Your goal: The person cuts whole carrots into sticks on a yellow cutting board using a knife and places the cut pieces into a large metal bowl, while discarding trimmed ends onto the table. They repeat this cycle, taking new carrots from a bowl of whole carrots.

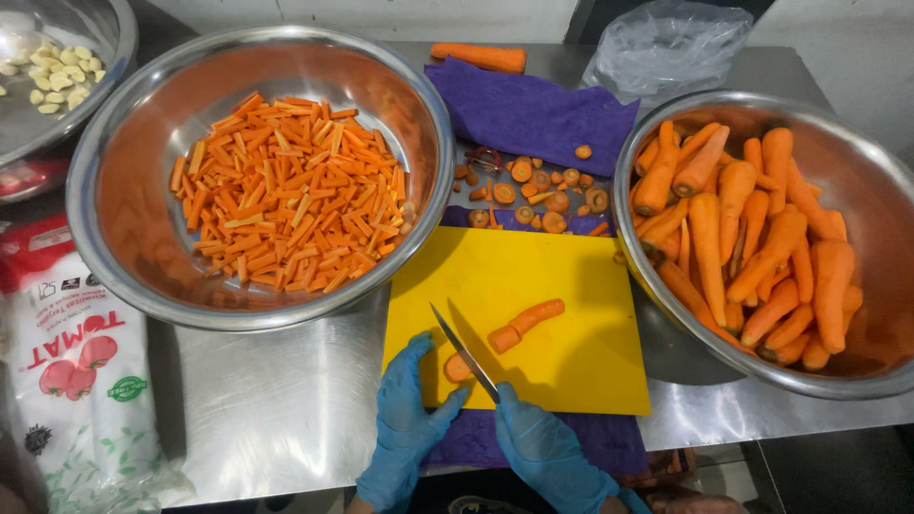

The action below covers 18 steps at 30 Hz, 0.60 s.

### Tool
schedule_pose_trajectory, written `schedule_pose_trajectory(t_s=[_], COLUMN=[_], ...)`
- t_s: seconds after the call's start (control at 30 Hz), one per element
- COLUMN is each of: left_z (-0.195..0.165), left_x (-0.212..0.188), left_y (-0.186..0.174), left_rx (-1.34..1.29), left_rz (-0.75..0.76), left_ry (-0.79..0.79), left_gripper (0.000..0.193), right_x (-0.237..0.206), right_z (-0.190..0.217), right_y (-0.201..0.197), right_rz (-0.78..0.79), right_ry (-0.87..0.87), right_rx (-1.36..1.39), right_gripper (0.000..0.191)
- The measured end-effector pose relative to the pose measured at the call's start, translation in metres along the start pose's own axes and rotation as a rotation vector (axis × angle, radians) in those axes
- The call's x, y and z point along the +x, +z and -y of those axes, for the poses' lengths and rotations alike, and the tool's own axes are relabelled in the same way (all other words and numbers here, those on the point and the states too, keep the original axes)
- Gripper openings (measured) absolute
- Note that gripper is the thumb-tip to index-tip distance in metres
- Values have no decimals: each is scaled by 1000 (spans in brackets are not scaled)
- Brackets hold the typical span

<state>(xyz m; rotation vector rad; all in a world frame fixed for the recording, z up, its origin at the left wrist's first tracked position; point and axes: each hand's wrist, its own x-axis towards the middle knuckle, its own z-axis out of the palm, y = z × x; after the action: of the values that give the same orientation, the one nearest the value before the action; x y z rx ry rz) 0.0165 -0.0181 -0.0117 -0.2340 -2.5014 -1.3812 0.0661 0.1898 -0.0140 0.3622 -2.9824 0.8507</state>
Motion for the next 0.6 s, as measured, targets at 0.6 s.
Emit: schedule_pose_trajectory(t_s=[0.6], left_z=[20], left_x=[35], left_y=[-18], left_rx=[123], left_rz=[322], left_ry=[234], left_gripper=[76], right_x=[1], right_z=[-21], right_y=[68], right_rz=[30], right_ry=[33], right_rx=[-176], right_gripper=[36])
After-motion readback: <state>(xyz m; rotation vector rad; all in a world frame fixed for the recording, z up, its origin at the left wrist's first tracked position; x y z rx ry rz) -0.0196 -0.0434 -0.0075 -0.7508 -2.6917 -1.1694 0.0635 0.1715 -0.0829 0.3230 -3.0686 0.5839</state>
